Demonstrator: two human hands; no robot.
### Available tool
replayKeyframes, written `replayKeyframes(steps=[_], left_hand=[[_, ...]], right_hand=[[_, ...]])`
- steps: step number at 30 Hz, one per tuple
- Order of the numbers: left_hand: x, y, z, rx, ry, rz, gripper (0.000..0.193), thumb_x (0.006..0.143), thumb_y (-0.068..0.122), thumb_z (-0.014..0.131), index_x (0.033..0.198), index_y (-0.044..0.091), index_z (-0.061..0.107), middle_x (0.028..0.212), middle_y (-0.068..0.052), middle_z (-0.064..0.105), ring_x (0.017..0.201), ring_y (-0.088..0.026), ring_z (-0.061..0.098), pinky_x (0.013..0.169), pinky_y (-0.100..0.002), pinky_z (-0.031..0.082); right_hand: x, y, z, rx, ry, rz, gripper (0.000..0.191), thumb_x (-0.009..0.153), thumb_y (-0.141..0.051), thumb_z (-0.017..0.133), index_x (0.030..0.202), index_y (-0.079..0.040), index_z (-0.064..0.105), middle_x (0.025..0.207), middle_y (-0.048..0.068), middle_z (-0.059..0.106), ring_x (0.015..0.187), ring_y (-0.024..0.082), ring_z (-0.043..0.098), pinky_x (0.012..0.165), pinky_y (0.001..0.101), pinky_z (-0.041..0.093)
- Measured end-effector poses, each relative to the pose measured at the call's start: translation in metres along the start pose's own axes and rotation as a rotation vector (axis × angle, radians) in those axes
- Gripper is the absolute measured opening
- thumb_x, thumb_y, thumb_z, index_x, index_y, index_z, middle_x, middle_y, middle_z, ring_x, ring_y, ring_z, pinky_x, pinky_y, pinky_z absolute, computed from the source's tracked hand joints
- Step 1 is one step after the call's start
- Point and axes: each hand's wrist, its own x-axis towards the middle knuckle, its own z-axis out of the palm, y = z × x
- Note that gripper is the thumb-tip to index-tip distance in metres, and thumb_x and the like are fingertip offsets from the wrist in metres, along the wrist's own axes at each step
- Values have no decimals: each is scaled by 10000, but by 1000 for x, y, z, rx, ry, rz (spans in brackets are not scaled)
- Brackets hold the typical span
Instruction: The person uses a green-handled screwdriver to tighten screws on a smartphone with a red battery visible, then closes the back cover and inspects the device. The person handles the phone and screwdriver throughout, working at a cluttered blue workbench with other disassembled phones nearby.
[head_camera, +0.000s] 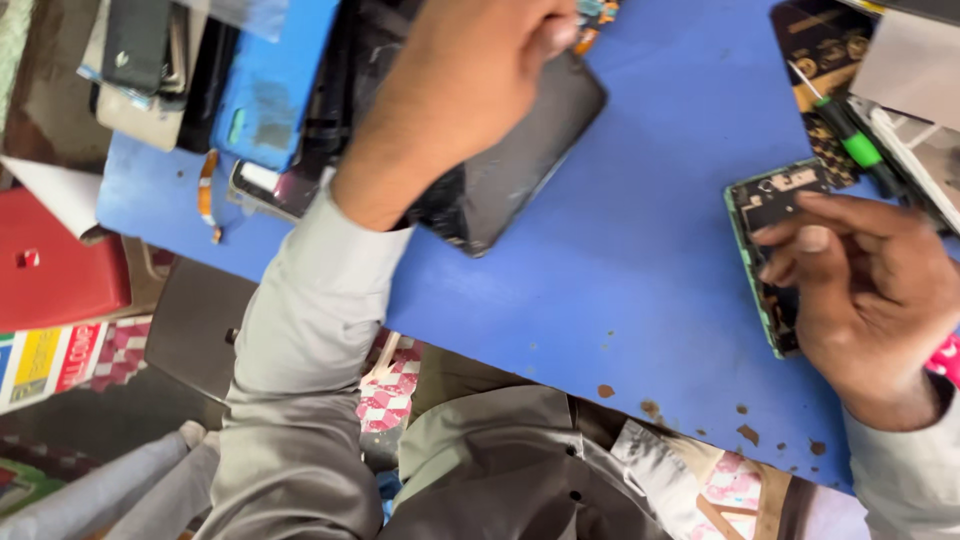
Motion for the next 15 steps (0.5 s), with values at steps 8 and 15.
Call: replayKeyframes(steps=[8,15], left_hand=[[1,12,-13,40,-255,-185,26,998,6,677,1011,23,663,783,-137,624,634,-248,589,590,-386,435],[7,27,-16,38,-253,-175,22,1001,0,677,1008,12,660,812,-131,632,675,-242,589,621,-386,437]], right_hand=[[8,-21,-5,-123,-11,-172,95,1111,37,561,1157,120,571,931,205,698,743,155,706,605,238,569],[4,-30,-11,-214,-13,-165,90,1037,75,575,1119,103,602,901,177,730,677,133,664,591,246,531]])
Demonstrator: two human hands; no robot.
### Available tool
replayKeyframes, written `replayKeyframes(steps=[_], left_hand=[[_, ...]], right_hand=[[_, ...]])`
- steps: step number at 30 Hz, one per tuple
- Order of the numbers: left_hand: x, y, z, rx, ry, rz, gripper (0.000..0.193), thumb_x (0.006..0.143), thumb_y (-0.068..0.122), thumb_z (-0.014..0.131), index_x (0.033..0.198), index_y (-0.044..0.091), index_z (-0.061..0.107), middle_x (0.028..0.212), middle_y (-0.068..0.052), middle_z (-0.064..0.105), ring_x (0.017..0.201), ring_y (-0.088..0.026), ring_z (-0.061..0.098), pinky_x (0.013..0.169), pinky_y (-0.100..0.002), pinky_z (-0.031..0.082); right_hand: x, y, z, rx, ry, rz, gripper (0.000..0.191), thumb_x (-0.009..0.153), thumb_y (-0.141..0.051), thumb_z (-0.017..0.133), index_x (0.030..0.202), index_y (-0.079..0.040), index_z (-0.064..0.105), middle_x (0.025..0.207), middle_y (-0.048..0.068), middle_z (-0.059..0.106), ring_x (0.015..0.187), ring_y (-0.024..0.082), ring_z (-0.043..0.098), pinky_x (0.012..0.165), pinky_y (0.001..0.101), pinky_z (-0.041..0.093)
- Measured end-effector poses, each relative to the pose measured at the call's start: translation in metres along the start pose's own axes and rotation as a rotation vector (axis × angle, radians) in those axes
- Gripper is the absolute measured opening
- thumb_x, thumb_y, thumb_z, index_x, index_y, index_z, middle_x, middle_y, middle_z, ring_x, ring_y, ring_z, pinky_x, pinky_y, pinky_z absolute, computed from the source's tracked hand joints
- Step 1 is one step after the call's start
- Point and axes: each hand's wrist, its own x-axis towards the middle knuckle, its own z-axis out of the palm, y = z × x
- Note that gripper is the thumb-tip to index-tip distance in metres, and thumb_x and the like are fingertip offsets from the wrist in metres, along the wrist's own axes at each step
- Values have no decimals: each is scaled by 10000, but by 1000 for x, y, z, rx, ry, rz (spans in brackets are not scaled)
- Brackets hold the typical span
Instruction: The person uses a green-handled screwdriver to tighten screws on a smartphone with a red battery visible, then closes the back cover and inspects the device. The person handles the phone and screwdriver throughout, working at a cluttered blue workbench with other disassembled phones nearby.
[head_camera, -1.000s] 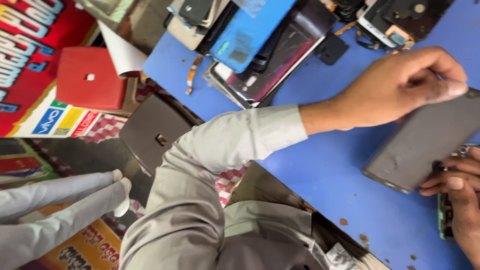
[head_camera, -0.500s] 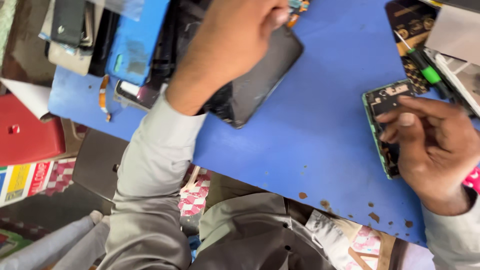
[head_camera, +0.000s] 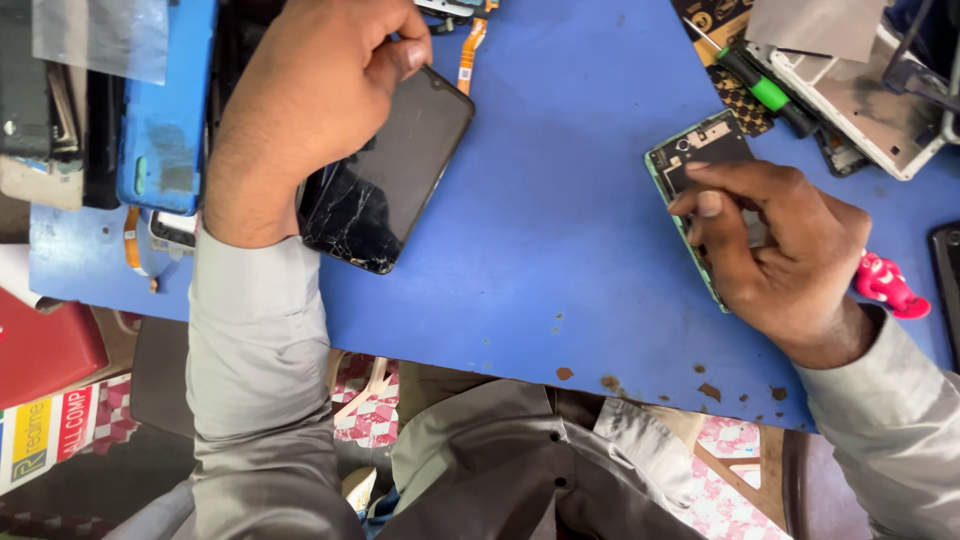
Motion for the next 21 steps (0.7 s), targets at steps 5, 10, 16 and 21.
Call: replayKeyframes(steps=[5,10,16,21], left_hand=[[-2,5,1,43,61,76,69,981,-38,657,1041,-2,657,850,-137,656,712,-262,621,629,-393,458],[-2,1,4,77,47,63,30,1022,-16,658,1044,3,664,872,-134,672,752,-267,660,661,-389,486],[-9,-4,6,85,110,166,74,1018,-14,643,1089,-24,660,1001,-150,708,863,-291,693,713,-390,510],[-14,-8,9,269,155,162,85,1000,-7,679,1082,-16,700,956,-174,695,817,-328,662,691,-408,499]], right_hand=[[-1,3,-3,-52,9,-104,83,1029,89,584,1111,94,599,901,179,729,707,144,681,603,260,535],[-5,6,-5,-75,12,-129,81,1075,96,586,1152,74,602,953,169,729,744,147,706,622,244,548],[-4,8,-5,-166,38,-40,131,1036,83,679,1159,56,641,993,159,719,770,167,685,661,280,546],[5,15,-9,-497,-51,-253,302,908,-13,853,1165,-9,696,1157,132,656,1064,304,627,924,422,530]])
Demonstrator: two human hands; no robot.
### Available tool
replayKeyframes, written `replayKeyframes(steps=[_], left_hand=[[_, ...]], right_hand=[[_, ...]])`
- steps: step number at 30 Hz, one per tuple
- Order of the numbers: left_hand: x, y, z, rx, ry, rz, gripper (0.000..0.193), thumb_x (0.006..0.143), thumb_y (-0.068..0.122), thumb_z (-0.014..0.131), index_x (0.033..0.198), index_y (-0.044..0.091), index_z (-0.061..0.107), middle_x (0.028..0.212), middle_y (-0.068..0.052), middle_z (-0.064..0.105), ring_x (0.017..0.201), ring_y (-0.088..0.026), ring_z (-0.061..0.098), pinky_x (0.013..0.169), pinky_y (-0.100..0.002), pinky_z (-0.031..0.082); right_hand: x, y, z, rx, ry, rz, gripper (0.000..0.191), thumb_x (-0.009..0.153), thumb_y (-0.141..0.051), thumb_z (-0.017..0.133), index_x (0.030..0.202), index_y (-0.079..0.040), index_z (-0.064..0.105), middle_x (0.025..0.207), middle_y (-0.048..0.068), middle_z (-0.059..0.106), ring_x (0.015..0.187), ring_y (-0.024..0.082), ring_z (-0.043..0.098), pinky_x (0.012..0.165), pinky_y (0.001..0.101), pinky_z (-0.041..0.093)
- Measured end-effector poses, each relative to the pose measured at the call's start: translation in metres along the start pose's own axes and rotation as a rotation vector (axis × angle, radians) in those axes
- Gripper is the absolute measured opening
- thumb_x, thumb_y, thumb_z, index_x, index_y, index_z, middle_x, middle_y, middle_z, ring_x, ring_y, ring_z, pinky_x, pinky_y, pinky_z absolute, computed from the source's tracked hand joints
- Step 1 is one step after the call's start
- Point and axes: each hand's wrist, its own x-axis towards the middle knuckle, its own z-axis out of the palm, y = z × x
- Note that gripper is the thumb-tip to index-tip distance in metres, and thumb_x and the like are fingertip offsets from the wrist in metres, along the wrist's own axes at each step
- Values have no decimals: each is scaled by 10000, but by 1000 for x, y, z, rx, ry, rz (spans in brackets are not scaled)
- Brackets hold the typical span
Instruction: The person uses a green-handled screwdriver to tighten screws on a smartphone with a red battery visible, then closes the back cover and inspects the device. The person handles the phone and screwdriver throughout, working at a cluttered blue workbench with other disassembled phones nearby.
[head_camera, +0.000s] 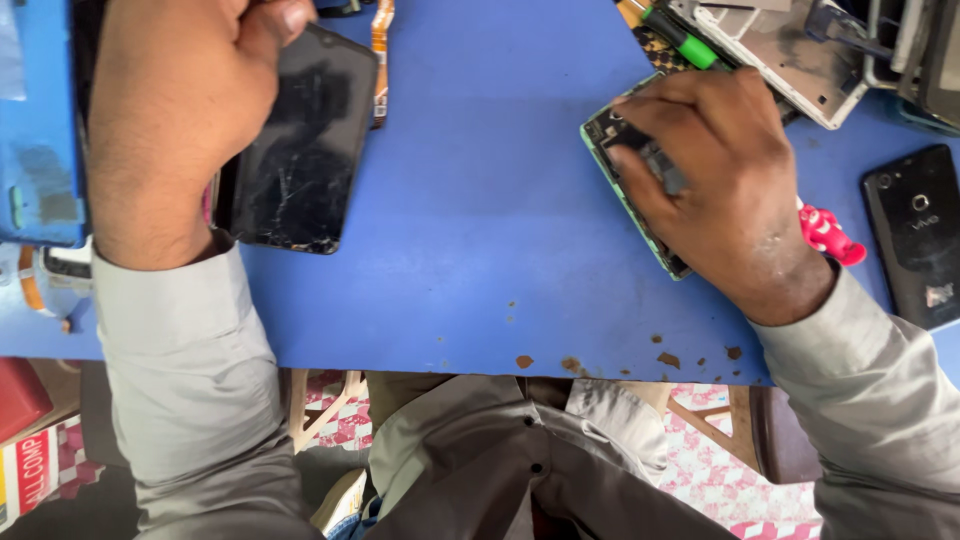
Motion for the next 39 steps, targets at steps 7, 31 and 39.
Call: replayKeyframes(steps=[7,31,39], left_hand=[[-7,-11,24,-146,-154,-327,147,1061,135,773,1085,11,697,915,-134,701,826,-268,674,736,-403,526],[-27,-23,52,24,-278,-292,702,739,281,1010,1201,-94,637,1137,-248,668,946,-352,695,773,-442,586],[-26,6,-1,252,-219,-164,620,673,368,982,1086,-13,719,1158,-181,601,1065,-351,628,810,-452,559]], right_hand=[[-17,11,3,-113,-143,65,438,862,-255,896,1223,-79,721,1252,118,555,1182,319,514,982,503,395],[-60,-28,-97,-83,151,353,346,1002,-144,859,1261,-15,671,1277,140,655,1140,249,647,987,357,523],[-136,-32,-105,-367,52,606,451,882,-140,866,1227,52,648,1237,224,659,1108,353,667,915,426,558]])
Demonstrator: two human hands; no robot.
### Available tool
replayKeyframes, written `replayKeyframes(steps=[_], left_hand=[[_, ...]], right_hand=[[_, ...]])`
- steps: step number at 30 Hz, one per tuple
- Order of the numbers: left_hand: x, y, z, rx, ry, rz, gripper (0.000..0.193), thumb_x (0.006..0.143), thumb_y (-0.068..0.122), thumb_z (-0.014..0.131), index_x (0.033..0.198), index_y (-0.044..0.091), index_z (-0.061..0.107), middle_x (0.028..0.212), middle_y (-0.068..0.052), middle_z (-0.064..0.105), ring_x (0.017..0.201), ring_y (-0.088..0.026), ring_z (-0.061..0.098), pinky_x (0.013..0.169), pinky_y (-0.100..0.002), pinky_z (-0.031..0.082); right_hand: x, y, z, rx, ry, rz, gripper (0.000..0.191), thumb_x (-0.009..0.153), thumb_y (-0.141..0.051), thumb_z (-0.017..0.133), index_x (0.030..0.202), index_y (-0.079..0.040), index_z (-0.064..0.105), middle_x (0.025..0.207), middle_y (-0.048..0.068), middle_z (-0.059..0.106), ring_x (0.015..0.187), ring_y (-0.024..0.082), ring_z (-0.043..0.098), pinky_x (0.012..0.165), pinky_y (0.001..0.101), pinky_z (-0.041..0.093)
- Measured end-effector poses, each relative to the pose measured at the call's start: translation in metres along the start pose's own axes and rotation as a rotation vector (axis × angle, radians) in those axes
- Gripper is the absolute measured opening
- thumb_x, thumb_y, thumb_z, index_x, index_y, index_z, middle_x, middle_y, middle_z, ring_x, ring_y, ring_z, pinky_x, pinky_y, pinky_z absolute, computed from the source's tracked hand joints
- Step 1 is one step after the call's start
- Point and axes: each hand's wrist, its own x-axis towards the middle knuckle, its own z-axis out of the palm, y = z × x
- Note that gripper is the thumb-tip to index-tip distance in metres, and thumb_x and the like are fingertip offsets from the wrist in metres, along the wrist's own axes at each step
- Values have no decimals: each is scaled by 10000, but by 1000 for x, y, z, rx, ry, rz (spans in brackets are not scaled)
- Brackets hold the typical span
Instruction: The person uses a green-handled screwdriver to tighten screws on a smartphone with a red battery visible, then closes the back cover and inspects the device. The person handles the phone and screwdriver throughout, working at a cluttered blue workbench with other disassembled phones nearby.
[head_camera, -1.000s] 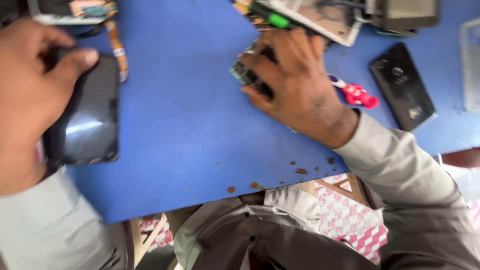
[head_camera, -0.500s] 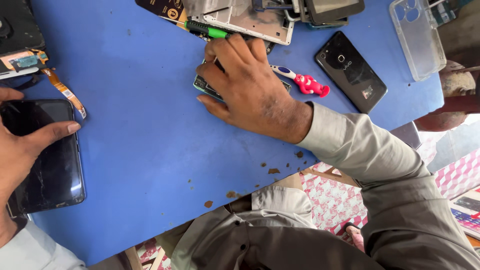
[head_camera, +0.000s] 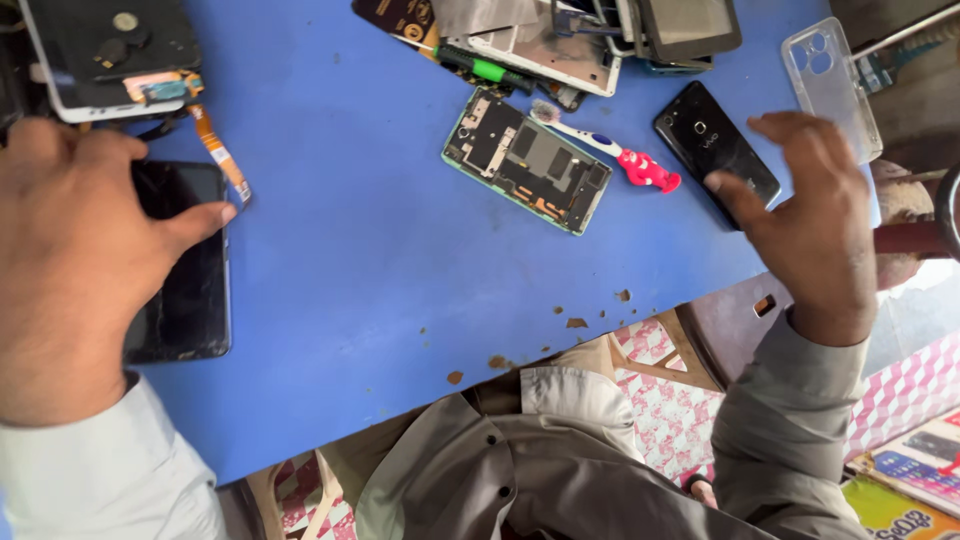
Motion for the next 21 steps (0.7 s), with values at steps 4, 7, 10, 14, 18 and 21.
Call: replayKeyframes(steps=[4,7,10,14,18,21], left_hand=[[-6,4,-15,17,-13,-21,650,685,455,954,1104,13,726,1133,-181,601,1049,-361,618,805,-475,546],[-9,4,-20,7,23,-34,633,744,476,936,1118,14,719,1091,-177,605,1016,-361,621,782,-478,542],[-10,0,-22,-5,105,-24,547,840,452,915,1065,1,704,1052,-172,618,972,-349,637,751,-465,544],[-10,-3,-24,16,247,29,446,875,410,909,983,29,702,963,-118,650,870,-317,662,662,-438,533],[-13,-6,-23,89,274,60,402,881,406,916,907,68,700,853,-74,664,759,-282,671,602,-409,528],[-16,-8,-17,-50,242,28,343,923,323,888,934,40,695,823,-76,662,731,-273,663,634,-406,526]], right_hand=[[-24,15,16,5,-105,70,527,888,-169,883,1295,47,628,1281,217,645,1206,407,631,1041,464,521],[-30,22,20,-92,-89,63,504,928,-153,881,1330,32,638,1277,208,662,1171,395,622,1061,471,518],[-33,24,20,-36,-83,88,484,890,-131,864,1276,49,633,1298,243,654,1168,419,631,990,482,520],[-33,27,18,-66,-115,62,500,883,-143,879,1283,44,643,1239,243,669,1111,409,644,981,483,527],[-32,34,20,-32,-88,22,509,865,-164,903,1263,22,645,1201,208,686,1114,377,657,1025,468,530],[-33,40,20,-26,-86,39,535,817,-157,924,1227,26,634,1144,195,689,1107,373,659,998,463,531]])
